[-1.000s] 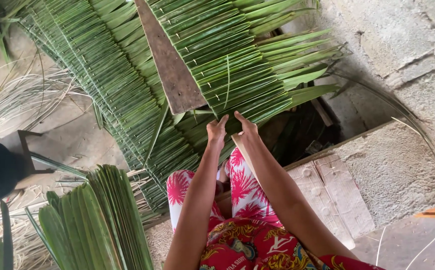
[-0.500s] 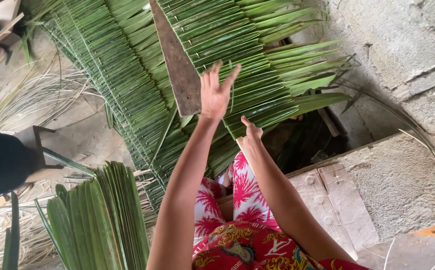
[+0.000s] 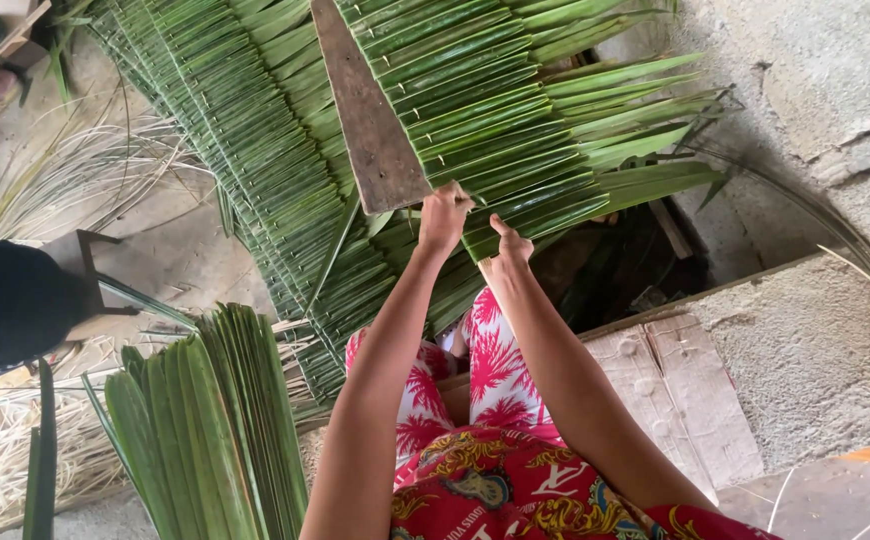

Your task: Weaving and securing palm leaves onto a wooden frame to create thatched panels

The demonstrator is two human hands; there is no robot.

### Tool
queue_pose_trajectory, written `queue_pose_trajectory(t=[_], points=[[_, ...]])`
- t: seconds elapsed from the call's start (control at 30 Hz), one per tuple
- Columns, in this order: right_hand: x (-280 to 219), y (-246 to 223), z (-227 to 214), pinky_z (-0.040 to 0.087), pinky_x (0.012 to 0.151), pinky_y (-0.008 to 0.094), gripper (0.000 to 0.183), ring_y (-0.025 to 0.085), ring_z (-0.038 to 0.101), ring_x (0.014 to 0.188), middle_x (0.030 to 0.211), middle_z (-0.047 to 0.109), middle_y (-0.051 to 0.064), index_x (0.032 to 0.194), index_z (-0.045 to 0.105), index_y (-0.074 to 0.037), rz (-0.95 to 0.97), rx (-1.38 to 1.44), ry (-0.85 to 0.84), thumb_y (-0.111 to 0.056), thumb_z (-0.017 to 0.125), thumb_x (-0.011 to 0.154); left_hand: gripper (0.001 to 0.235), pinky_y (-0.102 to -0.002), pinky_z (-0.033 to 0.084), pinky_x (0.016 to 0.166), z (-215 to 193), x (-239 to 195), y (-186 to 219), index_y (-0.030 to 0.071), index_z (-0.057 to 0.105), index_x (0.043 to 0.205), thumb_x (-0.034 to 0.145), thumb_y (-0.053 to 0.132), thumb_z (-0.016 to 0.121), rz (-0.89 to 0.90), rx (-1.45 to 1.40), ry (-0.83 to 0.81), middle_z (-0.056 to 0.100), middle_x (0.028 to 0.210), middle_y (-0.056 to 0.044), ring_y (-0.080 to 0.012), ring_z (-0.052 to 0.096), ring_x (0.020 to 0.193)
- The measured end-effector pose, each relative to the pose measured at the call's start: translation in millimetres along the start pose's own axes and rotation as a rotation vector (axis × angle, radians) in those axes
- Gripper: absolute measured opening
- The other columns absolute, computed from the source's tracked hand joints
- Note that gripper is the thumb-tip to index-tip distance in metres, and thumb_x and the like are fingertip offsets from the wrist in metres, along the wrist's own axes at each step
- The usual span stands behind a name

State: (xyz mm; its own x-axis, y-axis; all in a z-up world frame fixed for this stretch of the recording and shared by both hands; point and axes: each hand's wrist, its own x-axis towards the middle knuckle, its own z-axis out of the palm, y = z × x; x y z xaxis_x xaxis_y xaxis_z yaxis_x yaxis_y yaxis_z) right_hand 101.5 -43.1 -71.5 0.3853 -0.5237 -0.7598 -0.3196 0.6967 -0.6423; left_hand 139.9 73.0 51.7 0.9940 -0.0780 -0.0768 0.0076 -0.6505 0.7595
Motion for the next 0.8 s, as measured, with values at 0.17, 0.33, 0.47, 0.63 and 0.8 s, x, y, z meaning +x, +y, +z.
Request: queue_pose_trajectory(t=[0.17,0.33,0.47,0.63,0.8], points=[[-10,-8,-8,0.059,0.081,0.044,0.073,0.037,0.073,0.096,0.101,0.069,0.026,0.116,0.062,0.015,-0.009,0.050,-0.024,-0.009,0.101,0.058,0.010,-0.047,0.059,0.067,7,6,-13,0.010,0.072,0.070,0.077,0.012,0.079,-0.042,-0.024,-0.081,0.072,0.071,-0.012,-0.0354,0.074,0.074],[12,2,-2,0.060,0.075,0.047,0.071,0.038,0.074,0.094,0.099,0.069,0.028,0.114,0.063,0.016,-0.017,0.056,-0.034,-0.010,0.100,0.060,0.007,-0.051,0.056,0.066,7,7,-4,0.006,0.075,0.072,0.076,0.010,0.078,-0.037,0.041,-0.133,0.071,0.070,-0.018,-0.0415,0.073,0.075],[13,3,0,0.058,0.082,0.045,0.067,0.037,0.073,0.096,0.099,0.069,0.026,0.112,0.065,0.015,-0.036,0.046,-0.024,-0.007,0.100,0.059,0.009,-0.049,0.058,0.073,13,11,-6,0.004,0.075,0.074,0.077,0.010,0.081,-0.018,0.113,-0.158,0.073,0.075,-0.020,-0.0421,0.074,0.079],[-7,-4,-2,0.056,0.087,0.046,0.068,0.036,0.072,0.100,0.101,0.069,0.026,0.112,0.066,0.013,-0.041,0.014,-0.011,-0.011,0.101,0.059,0.011,-0.047,0.059,0.076,22,14,-8,0.006,0.073,0.073,0.077,0.011,0.082,-0.016,0.192,-0.157,0.074,0.077,-0.017,-0.0393,0.075,0.080],[-11,-3,-1,0.058,0.083,0.042,0.071,0.033,0.073,0.095,0.099,0.070,0.024,0.112,0.066,0.012,-0.063,0.061,-0.010,-0.009,0.102,0.055,0.015,-0.050,0.058,0.078,23,7,-8,0.008,0.071,0.072,0.079,0.017,0.079,-0.032,0.173,-0.110,0.074,0.078,-0.017,-0.0407,0.075,0.083]])
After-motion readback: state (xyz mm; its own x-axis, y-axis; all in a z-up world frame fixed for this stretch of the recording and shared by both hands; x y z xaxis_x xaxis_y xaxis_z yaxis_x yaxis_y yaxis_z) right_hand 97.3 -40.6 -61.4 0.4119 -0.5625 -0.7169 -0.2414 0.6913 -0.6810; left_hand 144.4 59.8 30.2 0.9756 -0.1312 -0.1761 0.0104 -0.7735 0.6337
